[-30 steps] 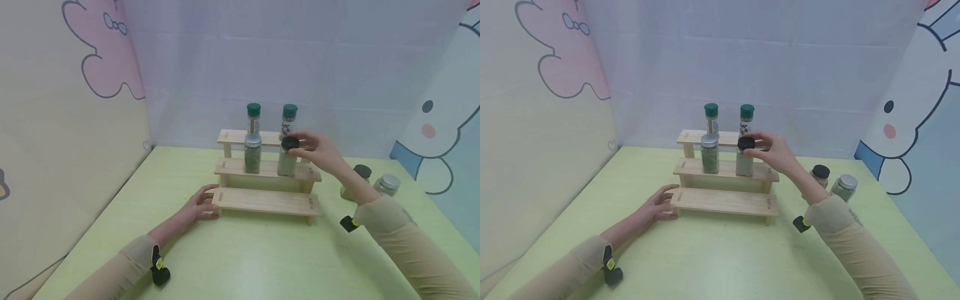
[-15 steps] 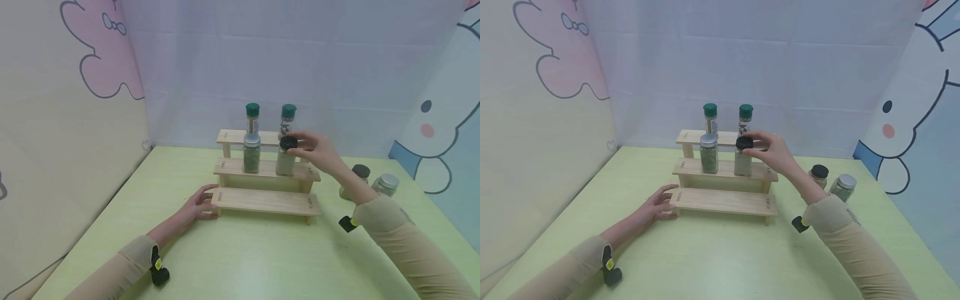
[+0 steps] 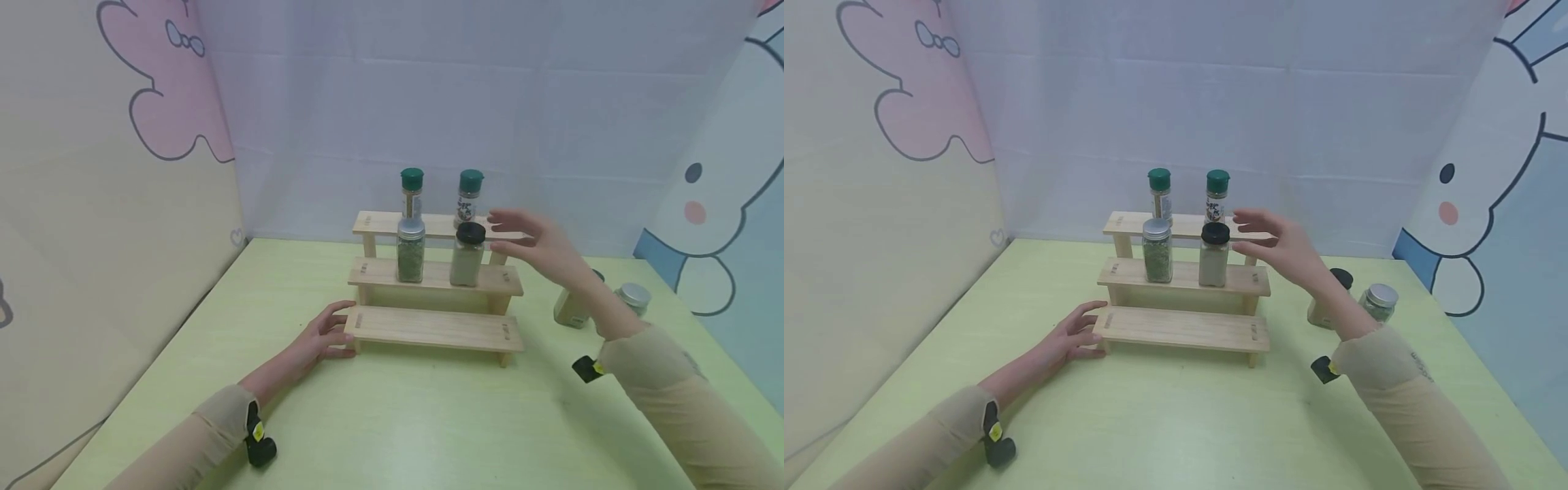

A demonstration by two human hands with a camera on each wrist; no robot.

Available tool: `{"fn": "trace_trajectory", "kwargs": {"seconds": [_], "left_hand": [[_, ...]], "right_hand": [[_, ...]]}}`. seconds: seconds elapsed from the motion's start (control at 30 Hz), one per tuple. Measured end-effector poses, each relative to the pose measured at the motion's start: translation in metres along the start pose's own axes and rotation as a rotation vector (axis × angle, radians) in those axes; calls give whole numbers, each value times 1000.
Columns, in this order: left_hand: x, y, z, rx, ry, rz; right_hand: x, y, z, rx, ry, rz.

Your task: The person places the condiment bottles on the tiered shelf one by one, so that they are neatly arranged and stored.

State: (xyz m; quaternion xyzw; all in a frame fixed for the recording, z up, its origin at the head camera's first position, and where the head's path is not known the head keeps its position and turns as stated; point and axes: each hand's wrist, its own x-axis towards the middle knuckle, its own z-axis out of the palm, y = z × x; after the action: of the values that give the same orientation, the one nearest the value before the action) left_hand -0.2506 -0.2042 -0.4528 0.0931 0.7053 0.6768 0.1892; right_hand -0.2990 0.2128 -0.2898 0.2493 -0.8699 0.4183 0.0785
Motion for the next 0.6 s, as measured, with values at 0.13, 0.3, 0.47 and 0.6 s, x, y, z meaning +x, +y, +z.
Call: {"fn": "trace_trajectory", "kwargs": {"seconds": [0.13, 0.3, 0.47, 0.6], "left_hand": [[-1, 1, 0, -2, 1, -1], [-2, 1, -1, 4, 2, 2], [-1, 0, -1, 5, -4, 6], [-2, 0, -1, 1, -10, 7]], "right_hand": [[-6, 2, -10, -48, 51, 12], [-13, 10, -24, -38, 121, -6], [-21, 23, -39, -51, 179, -15], [-29, 34, -49, -27, 223, 4]]}}
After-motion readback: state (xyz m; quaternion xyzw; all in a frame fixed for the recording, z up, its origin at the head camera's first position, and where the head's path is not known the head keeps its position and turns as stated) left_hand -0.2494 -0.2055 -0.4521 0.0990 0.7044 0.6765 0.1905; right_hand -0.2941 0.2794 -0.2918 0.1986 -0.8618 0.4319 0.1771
